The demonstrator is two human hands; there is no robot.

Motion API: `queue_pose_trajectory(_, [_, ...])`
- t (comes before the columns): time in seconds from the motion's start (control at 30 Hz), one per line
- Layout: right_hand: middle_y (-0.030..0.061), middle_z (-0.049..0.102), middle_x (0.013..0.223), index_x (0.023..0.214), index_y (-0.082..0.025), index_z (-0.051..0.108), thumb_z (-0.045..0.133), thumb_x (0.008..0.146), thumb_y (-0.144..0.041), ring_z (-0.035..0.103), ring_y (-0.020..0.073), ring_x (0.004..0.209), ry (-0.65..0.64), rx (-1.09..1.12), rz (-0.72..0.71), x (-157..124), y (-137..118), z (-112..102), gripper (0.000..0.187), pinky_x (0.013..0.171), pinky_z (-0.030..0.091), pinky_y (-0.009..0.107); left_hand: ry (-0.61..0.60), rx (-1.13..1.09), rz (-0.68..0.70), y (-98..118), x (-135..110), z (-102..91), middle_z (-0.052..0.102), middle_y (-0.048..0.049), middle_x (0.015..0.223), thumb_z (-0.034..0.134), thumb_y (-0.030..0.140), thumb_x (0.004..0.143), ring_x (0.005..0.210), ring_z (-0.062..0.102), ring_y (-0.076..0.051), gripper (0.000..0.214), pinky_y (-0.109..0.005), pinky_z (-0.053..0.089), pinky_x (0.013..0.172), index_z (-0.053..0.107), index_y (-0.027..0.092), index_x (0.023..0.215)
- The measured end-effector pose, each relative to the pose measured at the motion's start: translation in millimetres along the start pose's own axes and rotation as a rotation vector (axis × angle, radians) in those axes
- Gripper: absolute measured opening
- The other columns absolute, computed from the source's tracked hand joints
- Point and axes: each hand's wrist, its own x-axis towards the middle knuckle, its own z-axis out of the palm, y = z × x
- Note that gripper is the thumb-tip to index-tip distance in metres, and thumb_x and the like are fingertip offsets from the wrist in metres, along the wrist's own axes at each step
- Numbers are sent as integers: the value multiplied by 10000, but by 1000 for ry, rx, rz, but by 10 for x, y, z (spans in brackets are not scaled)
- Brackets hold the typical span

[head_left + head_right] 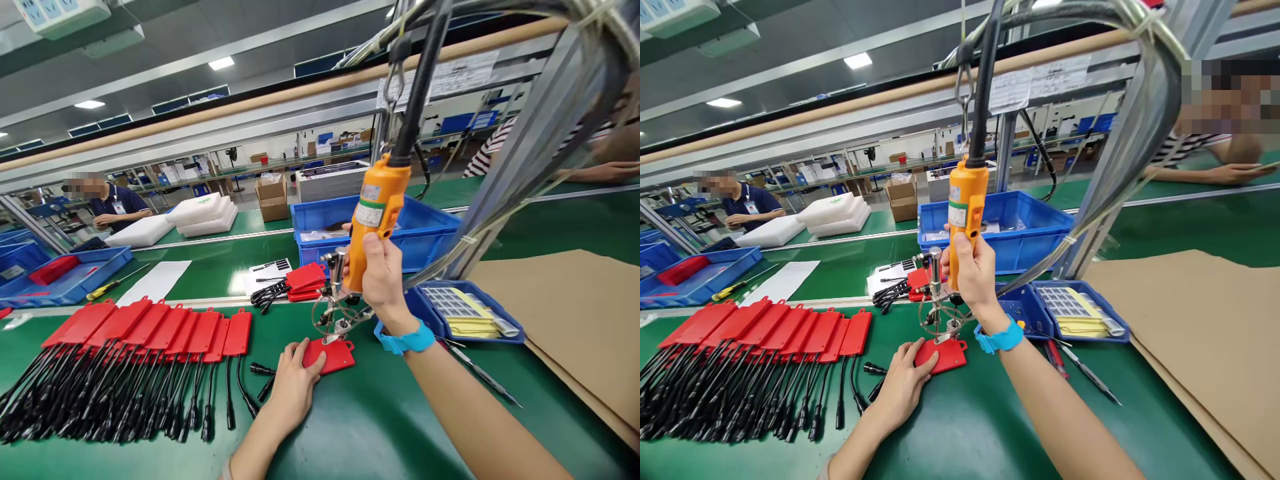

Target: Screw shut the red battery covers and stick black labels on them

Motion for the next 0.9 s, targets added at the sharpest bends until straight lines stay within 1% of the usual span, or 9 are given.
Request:
queue_pose_trajectory(0.1, [-23,554,570,1020,-196,617,585,801,-721,542,145,448,-20,4,30,-78,224,20,570,411,466,270,-9,-36,-9,-5,-1,10,450,-129,1471,461,135,946,1252,439,-315,478,-475,463,988,543,327,1377])
queue_pose_trajectory(0.2, [-22,565,580,1015,-193,601,573,820,-706,550,145,472,-29,1,48,-146,369,25,550,438,481,269,-19,-53,-10,-7,2,6,442,-128,1474,446,128,946,1258,428,-316,491,-479,460,990,535,326,1386])
queue_pose_trajectory(0.4, [-28,560,568,972,-191,582,565,841,-688,533,138,463,-36,-24,67,-179,496,31,514,441,473,261,-34,-67,-13,-17,33,16,444,-131,1468,448,124,939,1243,431,-322,499,-484,464,981,538,325,1387])
queue_pose_trajectory(0.6, [-29,553,571,942,-179,591,566,853,-667,510,124,451,-56,-47,46,-242,597,88,497,430,459,253,-30,-67,-15,-46,41,33,454,-128,1464,489,124,919,1260,434,-325,499,-484,459,1003,563,335,1364])
queue_pose_trajectory(0.67, [-29,550,563,934,-174,596,570,849,-666,508,124,443,-51,-51,26,-274,565,102,501,420,455,254,-21,-59,-8,-55,29,30,459,-130,1465,500,125,916,1262,444,-325,499,-487,460,1009,562,333,1365])
queue_pose_trajectory(0.73, [-30,545,556,933,-173,600,579,837,-672,508,127,434,-35,-51,1,-287,458,113,509,396,441,251,-4,-44,4,-53,24,36,455,-129,1476,517,134,916,1268,454,-325,493,-496,463,1012,556,326,1368])
queue_pose_trajectory(0.8, [-27,545,564,966,-175,610,571,837,-680,508,128,429,-15,-47,-24,-266,277,125,523,365,415,242,27,-34,13,-34,41,60,452,-134,1485,542,156,920,1284,456,-324,482,-508,463,1026,541,295,1381])
queue_pose_trajectory(0.9, [-12,566,608,1057,-192,630,552,858,-672,532,132,453,18,-31,-73,-172,-46,160,525,374,430,247,55,-51,31,19,114,119,473,-163,1464,594,210,925,1307,466,-315,460,-489,459,1055,538,214,1381])
